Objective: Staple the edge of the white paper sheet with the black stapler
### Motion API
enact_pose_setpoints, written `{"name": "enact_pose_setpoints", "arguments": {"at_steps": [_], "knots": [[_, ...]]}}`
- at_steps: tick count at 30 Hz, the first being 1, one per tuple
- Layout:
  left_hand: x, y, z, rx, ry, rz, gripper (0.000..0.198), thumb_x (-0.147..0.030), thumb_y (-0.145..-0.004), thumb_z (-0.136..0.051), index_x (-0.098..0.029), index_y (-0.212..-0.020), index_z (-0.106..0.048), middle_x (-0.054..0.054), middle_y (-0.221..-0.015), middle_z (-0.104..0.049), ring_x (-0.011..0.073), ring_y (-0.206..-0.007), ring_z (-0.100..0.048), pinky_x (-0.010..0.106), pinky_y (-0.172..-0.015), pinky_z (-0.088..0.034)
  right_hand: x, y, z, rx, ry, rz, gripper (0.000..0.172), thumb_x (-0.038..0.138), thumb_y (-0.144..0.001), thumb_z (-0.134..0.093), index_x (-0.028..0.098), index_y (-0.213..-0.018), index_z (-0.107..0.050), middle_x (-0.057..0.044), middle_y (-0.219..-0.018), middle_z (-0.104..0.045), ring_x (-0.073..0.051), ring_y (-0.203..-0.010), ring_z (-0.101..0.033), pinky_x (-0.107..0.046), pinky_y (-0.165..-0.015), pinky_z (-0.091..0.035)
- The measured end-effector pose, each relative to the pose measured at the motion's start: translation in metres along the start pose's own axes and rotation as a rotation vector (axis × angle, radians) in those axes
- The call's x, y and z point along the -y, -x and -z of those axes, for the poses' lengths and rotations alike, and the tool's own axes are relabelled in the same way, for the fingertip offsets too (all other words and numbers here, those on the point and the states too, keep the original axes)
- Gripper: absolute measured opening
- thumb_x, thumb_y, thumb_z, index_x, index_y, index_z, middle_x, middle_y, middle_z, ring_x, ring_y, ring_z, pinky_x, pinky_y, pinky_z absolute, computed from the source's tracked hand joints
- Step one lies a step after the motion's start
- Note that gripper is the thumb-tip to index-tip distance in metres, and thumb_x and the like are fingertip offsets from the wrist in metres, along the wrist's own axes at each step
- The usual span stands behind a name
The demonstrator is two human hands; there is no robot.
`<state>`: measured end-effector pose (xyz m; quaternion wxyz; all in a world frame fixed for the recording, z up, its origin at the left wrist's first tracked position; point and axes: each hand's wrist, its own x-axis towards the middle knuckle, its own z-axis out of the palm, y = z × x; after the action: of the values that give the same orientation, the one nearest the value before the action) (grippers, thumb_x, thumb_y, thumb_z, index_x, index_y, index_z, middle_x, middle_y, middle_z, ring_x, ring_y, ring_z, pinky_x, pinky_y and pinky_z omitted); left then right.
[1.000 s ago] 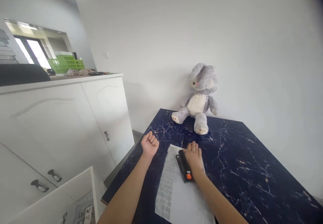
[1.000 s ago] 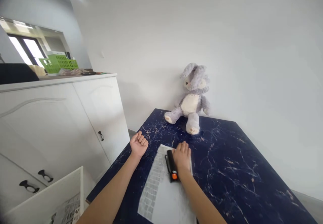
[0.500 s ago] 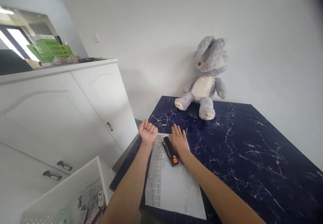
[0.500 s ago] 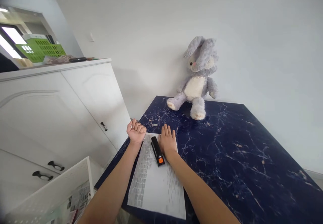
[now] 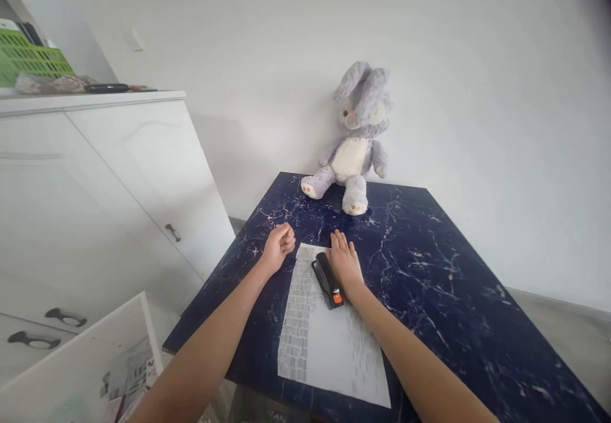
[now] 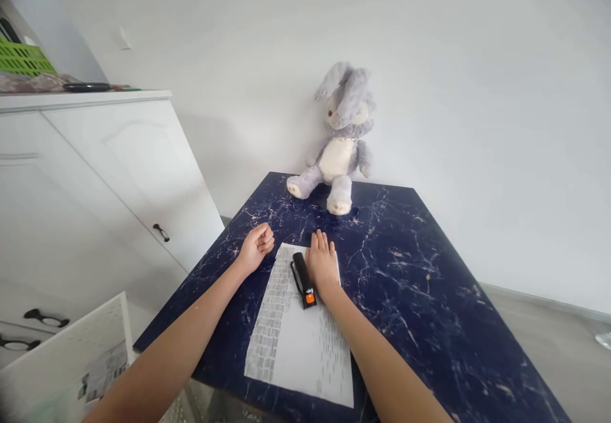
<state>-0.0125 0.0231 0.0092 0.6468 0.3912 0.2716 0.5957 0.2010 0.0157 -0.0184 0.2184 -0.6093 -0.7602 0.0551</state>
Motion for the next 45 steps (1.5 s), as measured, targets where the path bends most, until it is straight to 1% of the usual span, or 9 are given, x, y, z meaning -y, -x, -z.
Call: {"name": "enact_pose_setpoints", "arguments": {"at_steps": [4, 8, 12, 16, 23, 29, 34, 39, 45], "knots": [[0.011, 0.002, -0.003, -0.058, -0.236, -0.031, 0.032, -0.045, -0.088, -0.066, -0.017, -0.076, -0.054, -0.009, -0.054, -0.031, 0.0054, -0.042, -0.027, 0.02, -0.042, -0.022, 0.011, 0.013, 0.031, -0.087, -0.27, 0.098, 0.037, 0.031, -0.103, -0.03, 0.014, -0.12, -0.059, -0.016, -0.128, -0.06, -0.025, -0.121, -0.056, -0.041, -0.103, -0.043], [0.017, 0.001, 0.001, -0.087, -0.4, -0.081, 0.032, -0.045, -0.089, -0.064, -0.017, -0.075, -0.057, -0.006, -0.054, -0.04, 0.007, -0.044, -0.035, 0.02, -0.044, -0.026, 0.014, 0.044, 0.057, 0.224, -0.371, 0.16, 0.037, 0.052, -0.092, -0.058, 0.018, -0.105, -0.061, -0.007, -0.1, -0.06, -0.021, -0.087, -0.061, -0.036, -0.08, -0.05], [0.022, 0.001, -0.002, -0.089, -0.481, -0.127, 0.032, -0.046, -0.09, -0.062, -0.017, -0.077, -0.063, -0.001, -0.06, -0.055, 0.0104, -0.051, -0.048, 0.022, -0.05, -0.037, -0.002, 0.058, 0.063, 0.411, -0.504, 0.189, 0.043, 0.045, -0.085, -0.069, 0.017, -0.115, -0.06, -0.007, -0.102, -0.06, -0.021, -0.086, -0.06, -0.035, -0.078, -0.051], [0.03, 0.002, -0.014, -0.041, -0.488, -0.124, 0.037, -0.05, -0.093, -0.057, -0.016, -0.088, -0.071, 0.008, -0.087, -0.071, 0.0179, -0.08, -0.065, 0.029, -0.076, -0.049, -0.024, 0.052, 0.063, 0.585, -0.809, 0.204, 0.056, 0.046, -0.088, -0.068, 0.022, -0.137, -0.054, -0.007, -0.112, -0.062, -0.019, -0.088, -0.062, -0.034, -0.078, -0.054], [0.045, -0.002, -0.02, -0.035, -0.487, -0.014, 0.056, -0.064, -0.093, -0.049, -0.015, -0.096, -0.076, 0.012, -0.102, -0.074, 0.0243, -0.1, -0.067, 0.038, -0.098, -0.047, -0.02, 0.054, 0.073, 0.585, -0.778, 0.266, 0.045, 0.038, -0.093, -0.063, 0.027, -0.137, -0.057, -0.005, -0.107, -0.059, -0.019, -0.089, -0.058, -0.032, -0.078, -0.052], [0.043, -0.002, -0.014, 0.004, -0.442, 0.009, 0.053, -0.061, -0.094, -0.05, -0.016, -0.1, -0.076, 0.013, -0.106, -0.074, 0.025, -0.101, -0.068, 0.039, -0.097, -0.048, -0.004, 0.056, 0.06, 0.364, -0.721, 0.221, 0.058, 0.035, -0.085, -0.069, 0.023, -0.139, -0.053, -0.011, -0.135, -0.051, -0.026, -0.116, -0.055, -0.037, -0.09, -0.054], [0.036, 0.001, -0.024, 0.004, -0.341, 0.013, 0.043, -0.056, -0.088, -0.064, -0.015, -0.097, -0.075, 0.014, -0.105, -0.074, 0.026, -0.105, -0.067, 0.039, -0.1, -0.047, 0.023, 0.062, 0.046, 0.123, -0.627, 0.24, 0.044, 0.011, -0.082, -0.049, 0.021, -0.124, -0.06, -0.01, -0.123, -0.058, -0.025, -0.115, -0.058, -0.04, -0.101, -0.051], [0.028, 0.015, -0.045, 0.032, -0.104, 0.089, 0.035, -0.046, -0.086, -0.072, -0.017, -0.104, -0.072, 0.013, -0.114, -0.071, 0.0232, -0.107, -0.066, 0.035, -0.097, -0.046, 0.014, 0.068, 0.046, -0.12, -0.346, 0.369, 0.055, 0.007, -0.09, -0.041, 0.023, -0.142, -0.05, -0.013, -0.132, -0.057, -0.029, -0.124, -0.055, -0.048, -0.105, -0.049], [0.038, 0.026, -0.054, 0.033, 0.032, 0.256, 0.033, -0.037, -0.078, -0.082, -0.012, -0.098, -0.074, 0.011, -0.097, -0.072, 0.0174, -0.087, -0.068, 0.029, -0.084, -0.048, 0.001, 0.067, 0.056, -0.111, 0.107, 0.561, 0.059, 0.002, -0.095, -0.039, 0.022, -0.15, -0.045, -0.012, -0.144, -0.057, -0.032, -0.134, -0.05, -0.057, -0.115, -0.035]]}}
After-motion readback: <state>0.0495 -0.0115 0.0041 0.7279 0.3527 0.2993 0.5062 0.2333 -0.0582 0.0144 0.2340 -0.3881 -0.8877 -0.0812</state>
